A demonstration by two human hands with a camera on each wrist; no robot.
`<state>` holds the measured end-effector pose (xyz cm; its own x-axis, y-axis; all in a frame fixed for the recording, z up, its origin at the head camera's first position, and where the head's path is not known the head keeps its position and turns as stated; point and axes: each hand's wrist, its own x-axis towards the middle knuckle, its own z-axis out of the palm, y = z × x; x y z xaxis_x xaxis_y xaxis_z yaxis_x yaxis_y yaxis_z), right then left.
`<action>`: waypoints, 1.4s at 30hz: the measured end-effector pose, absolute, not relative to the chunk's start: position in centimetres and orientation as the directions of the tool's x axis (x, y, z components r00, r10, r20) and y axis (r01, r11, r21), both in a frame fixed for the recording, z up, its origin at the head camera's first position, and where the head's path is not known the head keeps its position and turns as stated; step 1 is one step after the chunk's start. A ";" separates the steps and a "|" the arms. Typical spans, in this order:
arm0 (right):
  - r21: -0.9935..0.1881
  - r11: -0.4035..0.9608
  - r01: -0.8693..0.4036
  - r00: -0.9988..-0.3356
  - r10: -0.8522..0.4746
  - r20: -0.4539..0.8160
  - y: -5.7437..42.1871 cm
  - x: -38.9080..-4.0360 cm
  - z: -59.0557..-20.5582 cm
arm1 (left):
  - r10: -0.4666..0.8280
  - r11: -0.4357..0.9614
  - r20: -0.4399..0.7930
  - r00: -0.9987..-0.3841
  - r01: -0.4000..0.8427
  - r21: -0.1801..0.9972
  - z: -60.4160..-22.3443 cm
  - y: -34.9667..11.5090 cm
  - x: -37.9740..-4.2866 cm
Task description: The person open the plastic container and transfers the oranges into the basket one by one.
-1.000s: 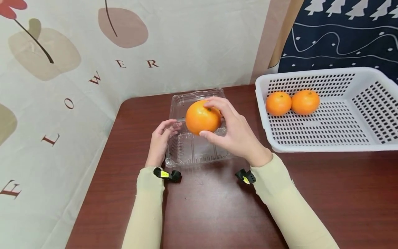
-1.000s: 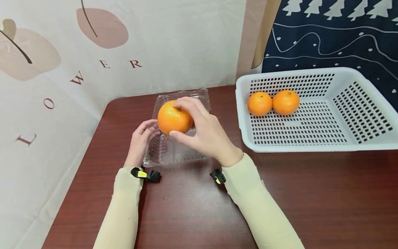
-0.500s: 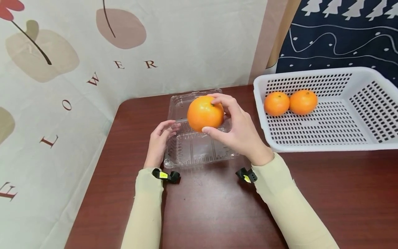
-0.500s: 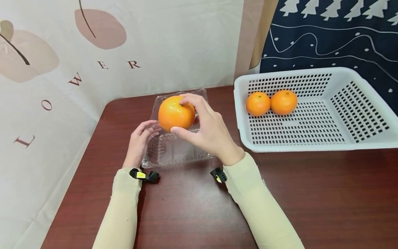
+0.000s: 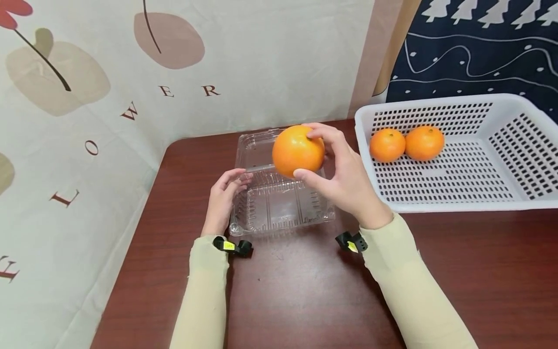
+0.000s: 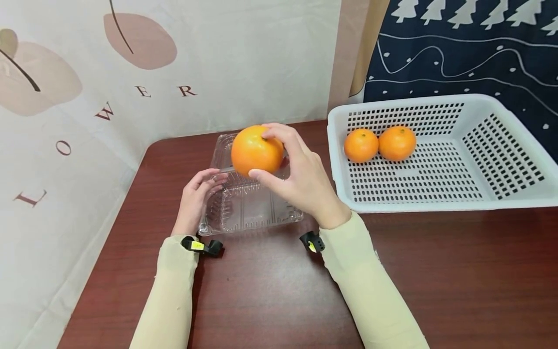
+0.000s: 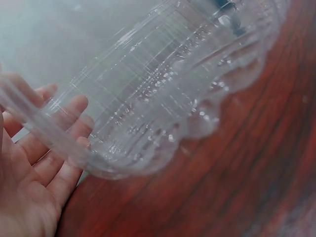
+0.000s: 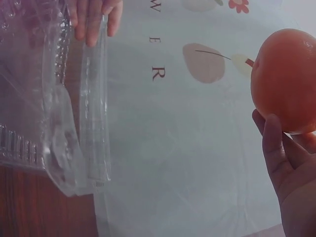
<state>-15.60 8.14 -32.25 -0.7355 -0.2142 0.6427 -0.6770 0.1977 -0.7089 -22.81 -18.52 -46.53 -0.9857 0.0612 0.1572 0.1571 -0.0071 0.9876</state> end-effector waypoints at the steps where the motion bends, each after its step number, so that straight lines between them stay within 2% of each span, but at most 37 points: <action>1: -0.707 0.191 -0.681 -0.732 -0.215 0.647 8.2 -15.6 -32.3 | 0.061 -0.009 0.157 -0.986 0.157 0.988 -46.5 -18.5 -22.8; 33: -0.722 0.198 -0.663 -0.748 -0.162 0.643 10.1 -15.1 -31.7 | 0.077 0.014 0.168 -0.983 0.169 0.985 -46.4 -18.7 -22.9; 42: -0.777 0.193 -0.600 -0.800 -0.138 0.584 11.3 -15.4 -32.3 | 0.073 0.010 0.160 -0.984 0.161 0.987 -46.1 -18.8 -22.8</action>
